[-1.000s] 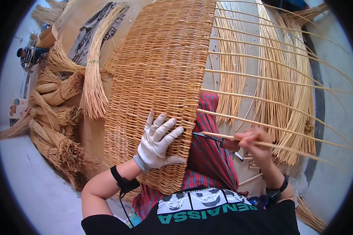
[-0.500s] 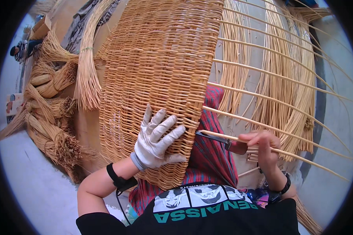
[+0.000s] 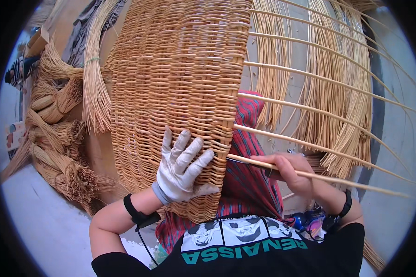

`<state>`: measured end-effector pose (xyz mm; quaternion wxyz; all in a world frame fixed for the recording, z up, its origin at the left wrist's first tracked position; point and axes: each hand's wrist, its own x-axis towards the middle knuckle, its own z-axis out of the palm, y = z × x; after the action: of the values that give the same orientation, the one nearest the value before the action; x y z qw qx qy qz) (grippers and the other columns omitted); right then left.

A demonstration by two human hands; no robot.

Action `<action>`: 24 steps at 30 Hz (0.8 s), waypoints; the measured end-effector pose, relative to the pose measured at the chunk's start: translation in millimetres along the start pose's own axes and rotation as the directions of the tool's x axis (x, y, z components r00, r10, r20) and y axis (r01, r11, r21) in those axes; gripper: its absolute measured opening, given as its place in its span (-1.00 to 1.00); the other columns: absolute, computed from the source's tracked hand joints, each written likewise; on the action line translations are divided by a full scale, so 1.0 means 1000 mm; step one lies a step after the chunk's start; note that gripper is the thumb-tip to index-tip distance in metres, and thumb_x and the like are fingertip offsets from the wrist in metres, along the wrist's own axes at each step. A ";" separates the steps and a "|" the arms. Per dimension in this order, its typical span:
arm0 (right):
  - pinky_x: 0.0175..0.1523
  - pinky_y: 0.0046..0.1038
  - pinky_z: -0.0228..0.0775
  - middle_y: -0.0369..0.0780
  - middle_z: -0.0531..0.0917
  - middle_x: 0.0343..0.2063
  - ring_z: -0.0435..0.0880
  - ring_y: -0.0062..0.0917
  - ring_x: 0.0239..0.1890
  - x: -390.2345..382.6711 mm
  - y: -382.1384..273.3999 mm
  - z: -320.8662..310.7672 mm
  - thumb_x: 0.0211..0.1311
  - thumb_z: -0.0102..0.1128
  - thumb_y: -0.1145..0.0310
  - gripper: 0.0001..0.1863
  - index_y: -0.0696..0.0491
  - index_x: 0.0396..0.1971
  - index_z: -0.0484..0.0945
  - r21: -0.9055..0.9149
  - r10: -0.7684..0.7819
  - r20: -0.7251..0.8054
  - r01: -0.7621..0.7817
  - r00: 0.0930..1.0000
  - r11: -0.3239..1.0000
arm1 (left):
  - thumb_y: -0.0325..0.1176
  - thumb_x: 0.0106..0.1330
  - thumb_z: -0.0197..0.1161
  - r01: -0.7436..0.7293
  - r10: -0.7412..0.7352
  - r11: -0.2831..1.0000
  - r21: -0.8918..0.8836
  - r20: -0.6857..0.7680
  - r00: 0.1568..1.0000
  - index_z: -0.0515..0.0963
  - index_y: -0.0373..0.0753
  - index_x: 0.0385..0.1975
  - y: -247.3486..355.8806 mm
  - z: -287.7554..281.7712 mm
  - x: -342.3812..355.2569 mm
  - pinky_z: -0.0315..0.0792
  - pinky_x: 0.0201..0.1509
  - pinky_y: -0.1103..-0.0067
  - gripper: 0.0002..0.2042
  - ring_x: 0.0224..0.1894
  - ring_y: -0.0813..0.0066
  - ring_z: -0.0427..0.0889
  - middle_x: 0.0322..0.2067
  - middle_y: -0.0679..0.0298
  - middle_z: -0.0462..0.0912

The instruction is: The person is weaving wicker or straw strands together to create a large mat, using shears to trim the ends.

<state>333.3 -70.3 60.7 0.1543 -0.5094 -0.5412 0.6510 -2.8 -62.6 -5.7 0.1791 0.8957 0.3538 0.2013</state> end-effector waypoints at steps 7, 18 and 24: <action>-0.09 -0.39 0.50 -0.21 0.63 -0.30 0.56 -0.50 -0.29 0.036 0.011 -0.027 0.64 -0.43 -0.19 -0.28 -0.05 0.42 0.48 -0.098 0.050 0.397 -0.012 0.916 0.995 | 0.35 0.10 0.43 -0.033 0.033 0.999 0.016 -0.024 0.999 0.49 -0.12 0.33 -0.002 0.001 -0.004 -0.27 0.62 -0.22 -0.12 0.63 -0.05 0.02 0.46 0.07 0.29; -0.32 -0.38 0.39 -0.26 0.53 -0.48 0.53 -0.56 -0.46 0.048 -0.003 -0.022 0.28 0.45 0.15 -0.62 0.06 -0.05 0.63 -0.460 0.189 0.396 0.016 0.899 0.888 | 0.32 0.04 0.50 0.035 -0.037 0.999 -0.022 -0.116 0.993 0.49 -0.09 0.31 -0.009 0.005 0.001 -0.08 0.66 0.08 -0.13 0.46 0.01 0.40 0.32 0.10 0.52; -0.25 -0.23 0.58 -0.06 0.70 -0.35 0.77 -0.17 -0.29 0.033 0.076 -0.079 0.25 0.34 0.40 -0.74 0.02 -0.06 0.63 -0.927 -0.296 0.051 0.155 0.954 0.342 | 0.35 0.00 0.51 0.051 -0.051 0.999 -0.003 -0.146 0.988 0.53 -0.13 0.27 -0.017 0.012 -0.009 -0.08 0.67 0.06 -0.11 0.48 -0.01 0.36 0.36 0.01 0.43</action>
<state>411.3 -29.6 -12.7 -0.0337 -0.4682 -0.8651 0.1768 -12.5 -59.1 -26.3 0.1576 0.8693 0.3887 0.2617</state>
